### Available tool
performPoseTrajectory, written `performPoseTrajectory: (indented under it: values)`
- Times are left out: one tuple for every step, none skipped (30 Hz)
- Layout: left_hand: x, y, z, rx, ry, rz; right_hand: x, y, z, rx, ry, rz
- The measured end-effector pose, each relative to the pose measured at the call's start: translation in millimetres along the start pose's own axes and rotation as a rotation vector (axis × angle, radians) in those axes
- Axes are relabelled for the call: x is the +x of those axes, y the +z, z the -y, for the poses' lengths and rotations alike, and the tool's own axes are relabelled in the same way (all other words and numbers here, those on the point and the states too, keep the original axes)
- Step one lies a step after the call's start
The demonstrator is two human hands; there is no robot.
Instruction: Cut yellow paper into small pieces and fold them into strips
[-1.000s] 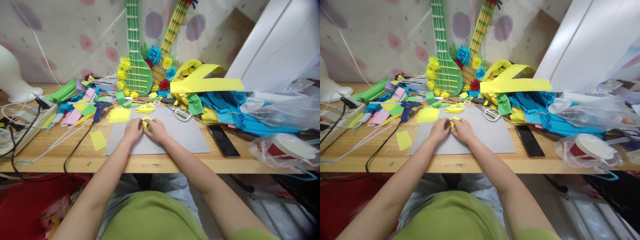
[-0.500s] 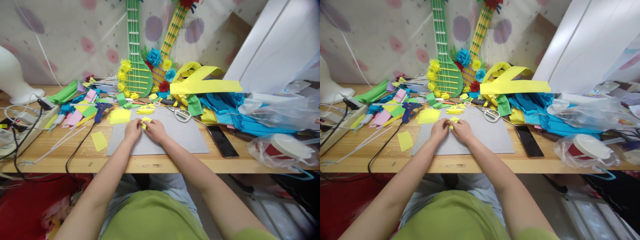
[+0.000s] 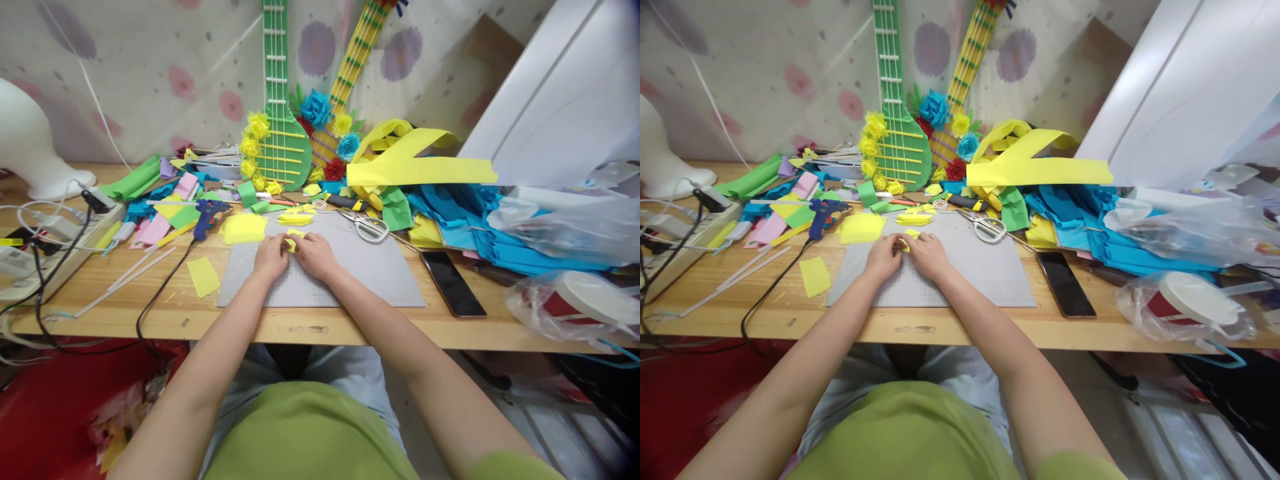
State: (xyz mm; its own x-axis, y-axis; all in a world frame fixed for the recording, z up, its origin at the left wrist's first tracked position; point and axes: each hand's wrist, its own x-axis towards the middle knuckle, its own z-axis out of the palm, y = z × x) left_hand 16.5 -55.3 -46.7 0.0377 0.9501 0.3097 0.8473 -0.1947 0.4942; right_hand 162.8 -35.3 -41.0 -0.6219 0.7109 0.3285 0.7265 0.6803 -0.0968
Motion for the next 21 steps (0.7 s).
performPoseTrajectory:
  values:
    - [0, -0.3, 0, 0.004, 0.001, 0.006, 1, 0, 1, -0.012, 0.001, 0.0]
    - [0, -0.7, 0, 0.007, 0.001, 0.014, 3, 1, 2, -0.02, 0.004, -0.003]
    - [0, -1.3, -1, 0.007, 0.002, 0.021, 3, 2, 2, -0.022, 0.007, -0.01]
    - [0, -2.0, -1, 0.004, 0.004, 0.022, 4, 3, 1, -0.016, 0.01, -0.021]
    - [0, -2.7, -1, 0.003, 0.01, 0.015, 3, 3, 0, -0.004, 0.017, -0.04]
    - [0, -3.4, -1, 0.004, 0.025, 0.004, 2, 4, -3, 0.014, 0.021, -0.061]
    - [-1, -4.0, -1, 0.01, 0.049, -0.007, 1, 5, -6, 0.039, 0.022, -0.082]
    - [-1, -4.5, -1, 0.02, 0.078, -0.015, 0, 5, -9, 0.07, 0.016, -0.101]
    - [-1, -4.7, -1, 0.03, 0.106, -0.017, -2, 4, -12, 0.103, 0.006, -0.114]
    - [0, -4.7, -1, 0.038, 0.125, -0.013, -4, 3, -16, 0.136, -0.002, -0.124]
    - [0, -4.5, -1, 0.043, 0.135, -0.004, -6, 2, -19, 0.165, -0.007, -0.129]
    - [0, -4.0, -2, 0.048, 0.134, 0.005, -8, 0, -21, 0.188, -0.007, -0.134]
    - [1, -3.4, -3, 0.057, 0.127, 0.012, -10, -1, -23, 0.206, -0.001, -0.137]
    - [1, -2.7, -4, 0.072, 0.117, 0.013, -11, -2, -24, 0.219, 0.004, -0.14]
    - [1, -1.9, -6, 0.095, 0.107, 0.009, -12, -3, -24, 0.227, 0.006, -0.14]
    - [1, -0.9, -8, 0.123, 0.099, 0.001, -12, -4, -23, 0.232, 0.002, -0.136]
    - [1, 0.1, -10, 0.153, 0.092, -0.009, -12, -4, -21, 0.229, -0.003, -0.127]
    - [1, 1.1, -12, 0.18, 0.085, -0.02, -11, -3, -20, 0.219, -0.004, -0.116]
    - [1, 2.1, -14, 0.204, 0.078, -0.029, -10, -2, -18, 0.203, 0.001, -0.105]
    - [0, 3.0, -16, 0.223, 0.072, -0.033, -9, -1, -16, 0.185, 0.013, -0.095]
    - [0, 3.7, -17, 0.235, 0.065, -0.034, -8, 1, -14, 0.168, 0.032, -0.086]
